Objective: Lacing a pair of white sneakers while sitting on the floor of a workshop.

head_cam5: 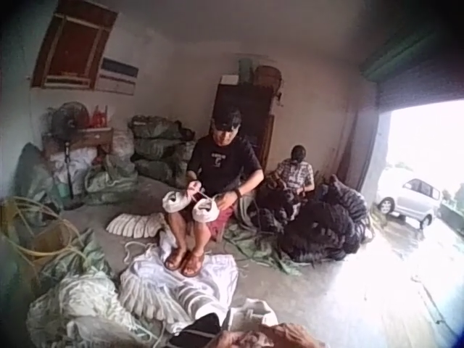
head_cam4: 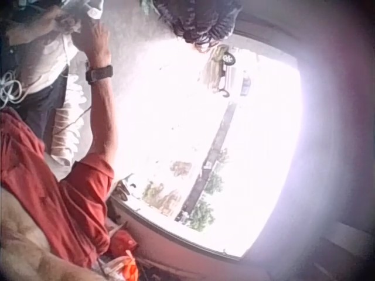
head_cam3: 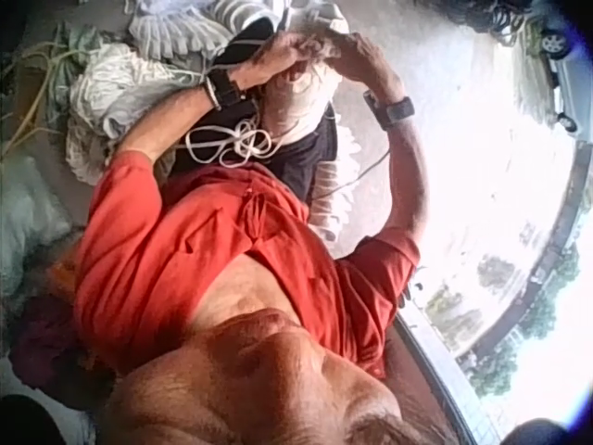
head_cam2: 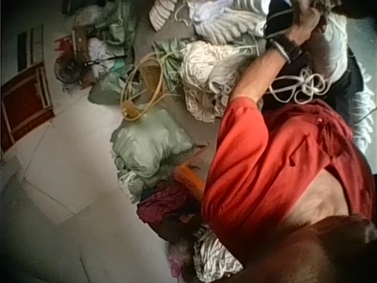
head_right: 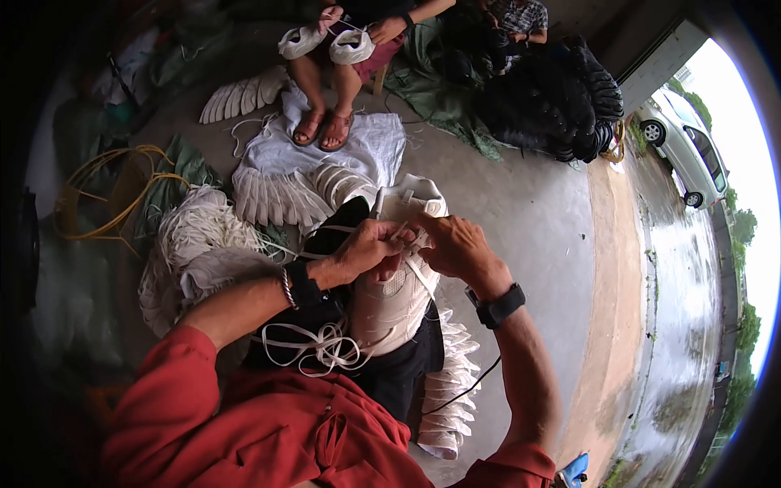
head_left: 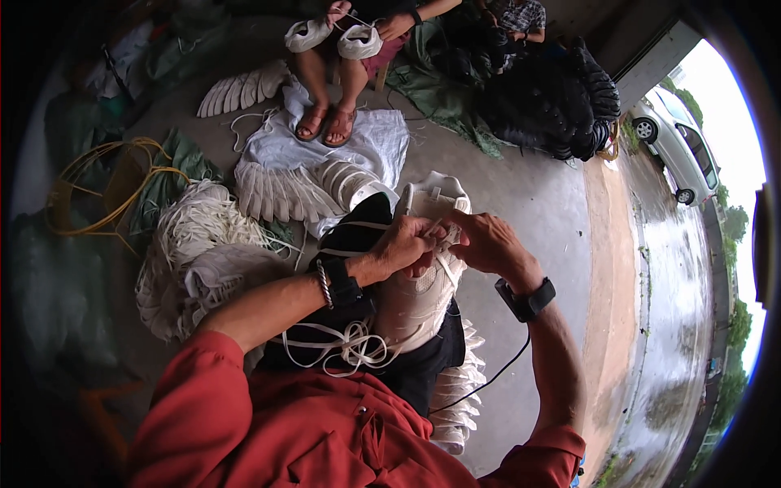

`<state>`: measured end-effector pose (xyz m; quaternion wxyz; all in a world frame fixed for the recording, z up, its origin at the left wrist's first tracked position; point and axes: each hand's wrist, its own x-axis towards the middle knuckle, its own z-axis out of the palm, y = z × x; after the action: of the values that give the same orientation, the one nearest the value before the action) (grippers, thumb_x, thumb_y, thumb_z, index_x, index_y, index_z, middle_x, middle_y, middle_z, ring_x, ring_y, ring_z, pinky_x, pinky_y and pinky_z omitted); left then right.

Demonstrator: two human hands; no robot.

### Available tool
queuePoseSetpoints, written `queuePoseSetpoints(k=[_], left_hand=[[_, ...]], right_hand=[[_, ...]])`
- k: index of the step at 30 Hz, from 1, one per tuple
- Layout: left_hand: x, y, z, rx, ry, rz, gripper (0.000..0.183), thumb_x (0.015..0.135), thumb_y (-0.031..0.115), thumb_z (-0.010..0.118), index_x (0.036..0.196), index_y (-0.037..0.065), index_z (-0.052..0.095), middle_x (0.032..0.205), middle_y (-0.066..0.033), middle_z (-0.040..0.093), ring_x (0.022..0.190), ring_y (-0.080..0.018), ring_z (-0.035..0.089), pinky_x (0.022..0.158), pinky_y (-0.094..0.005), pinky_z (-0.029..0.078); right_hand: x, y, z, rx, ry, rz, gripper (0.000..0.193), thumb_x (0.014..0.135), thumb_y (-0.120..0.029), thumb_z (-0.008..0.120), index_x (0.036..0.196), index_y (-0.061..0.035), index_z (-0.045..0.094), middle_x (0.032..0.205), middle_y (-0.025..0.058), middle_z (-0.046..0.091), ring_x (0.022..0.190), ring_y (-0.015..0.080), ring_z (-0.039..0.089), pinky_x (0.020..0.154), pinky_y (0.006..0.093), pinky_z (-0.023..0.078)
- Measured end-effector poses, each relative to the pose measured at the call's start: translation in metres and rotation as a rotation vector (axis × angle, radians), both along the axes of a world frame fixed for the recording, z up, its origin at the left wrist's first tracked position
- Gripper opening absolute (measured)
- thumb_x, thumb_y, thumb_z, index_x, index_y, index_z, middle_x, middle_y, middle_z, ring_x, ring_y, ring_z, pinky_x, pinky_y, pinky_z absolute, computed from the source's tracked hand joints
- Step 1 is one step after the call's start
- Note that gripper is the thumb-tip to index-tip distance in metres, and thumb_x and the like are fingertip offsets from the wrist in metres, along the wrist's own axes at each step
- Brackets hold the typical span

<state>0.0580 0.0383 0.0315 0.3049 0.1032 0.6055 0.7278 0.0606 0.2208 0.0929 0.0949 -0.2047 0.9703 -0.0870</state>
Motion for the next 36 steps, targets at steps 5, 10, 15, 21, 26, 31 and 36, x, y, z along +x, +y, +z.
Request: queuePoseSetpoints(k=[5, 10, 15, 21, 26, 31, 36], left_hand=[[-0.013, 0.001, 0.007, -0.122, -0.126, -0.036, 0.022, 0.095, 0.023, 0.052, 0.095, 0.002, 0.06, 0.061, -0.0089, 0.06, 0.043, -0.0162, 0.057, 0.036, -0.0266, 0.044], [-0.022, 0.006, 0.015, -0.256, -0.101, -0.056, 0.019, 0.093, 0.017, 0.05, 0.085, 0.001, 0.058, 0.058, -0.0099, 0.06, 0.039, -0.0165, 0.056, 0.034, -0.0276, 0.043], [-0.029, 0.016, 0.022, -0.376, 0.055, -0.112, 0.01, 0.088, 0.009, 0.053, 0.084, 0.001, 0.058, 0.056, -0.0093, 0.059, 0.036, -0.0146, 0.053, 0.03, -0.0278, 0.038], [-0.045, 0.018, 0.021, -0.42, 0.032, -0.287, 0.007, 0.082, 0.002, 0.058, 0.088, 0.002, 0.06, 0.055, -0.0066, 0.058, 0.037, -0.0124, 0.051, 0.03, -0.0264, 0.035], [-0.045, 0.013, 0.01, -0.284, 0.009, -0.288, 0.009, 0.082, 0.002, 0.059, 0.09, 0.003, 0.06, 0.055, -0.0051, 0.058, 0.039, -0.011, 0.053, 0.032, -0.0245, 0.037], [-0.046, 0.013, 0.008, -0.245, 0.003, -0.277, 0.006, 0.083, 0.004, 0.059, 0.089, 0.005, 0.06, 0.054, -0.0037, 0.056, 0.037, -0.0096, 0.049, 0.031, -0.0239, 0.034], [-0.04, 0.02, -0.004, -0.321, 0.162, -0.177, 0.002, 0.084, 0.006, 0.06, 0.083, 0.005, 0.06, 0.055, -0.0034, 0.055, 0.04, -0.0127, 0.049, 0.035, -0.0287, 0.035]], right_hand=[[-0.013, -0.005, 0.011, 0.056, -0.101, 0.12, 0.04, 0.069, -0.006, 0.067, 0.107, -0.0095, 0.057, 0.086, 0.0123, 0.068, 0.086, 0.0313, 0.065, 0.07, 0.0424, 0.049], [-0.015, 0.001, 0.013, -0.176, -0.186, 0.153, 0.032, 0.071, 0.002, 0.061, 0.102, -0.0066, 0.06, 0.09, 0.0137, 0.067, 0.088, 0.0316, 0.064, 0.072, 0.0394, 0.05], [-0.013, 0.005, 0.008, -0.223, -0.118, 0.191, 0.026, 0.073, 0.002, 0.063, 0.099, -0.0036, 0.061, 0.089, 0.0141, 0.068, 0.083, 0.03, 0.066, 0.07, 0.0378, 0.051], [-0.008, 0.009, 0.004, -0.27, -0.114, 0.135, 0.026, 0.071, 0.003, 0.062, 0.097, -0.0022, 0.061, 0.084, 0.0141, 0.068, 0.078, 0.0316, 0.066, 0.068, 0.0384, 0.052], [-0.006, 0.011, -0.002, -0.28, -0.03, 0.153, 0.022, 0.073, 0.0, 0.063, 0.095, -0.0032, 0.061, 0.082, 0.0136, 0.068, 0.074, 0.0325, 0.066, 0.066, 0.039, 0.051], [-0.007, 0.01, -0.01, -0.314, 0.066, 0.17, 0.018, 0.075, -0.004, 0.064, 0.092, -0.0049, 0.061, 0.078, 0.0121, 0.067, 0.07, 0.0314, 0.065, 0.063, 0.0395, 0.051], [-0.008, 0.01, -0.013, -0.361, 0.053, 0.154, 0.014, 0.074, -0.006, 0.064, 0.087, -0.0051, 0.061, 0.074, 0.012, 0.066, 0.069, 0.031, 0.065, 0.062, 0.0386, 0.051]])
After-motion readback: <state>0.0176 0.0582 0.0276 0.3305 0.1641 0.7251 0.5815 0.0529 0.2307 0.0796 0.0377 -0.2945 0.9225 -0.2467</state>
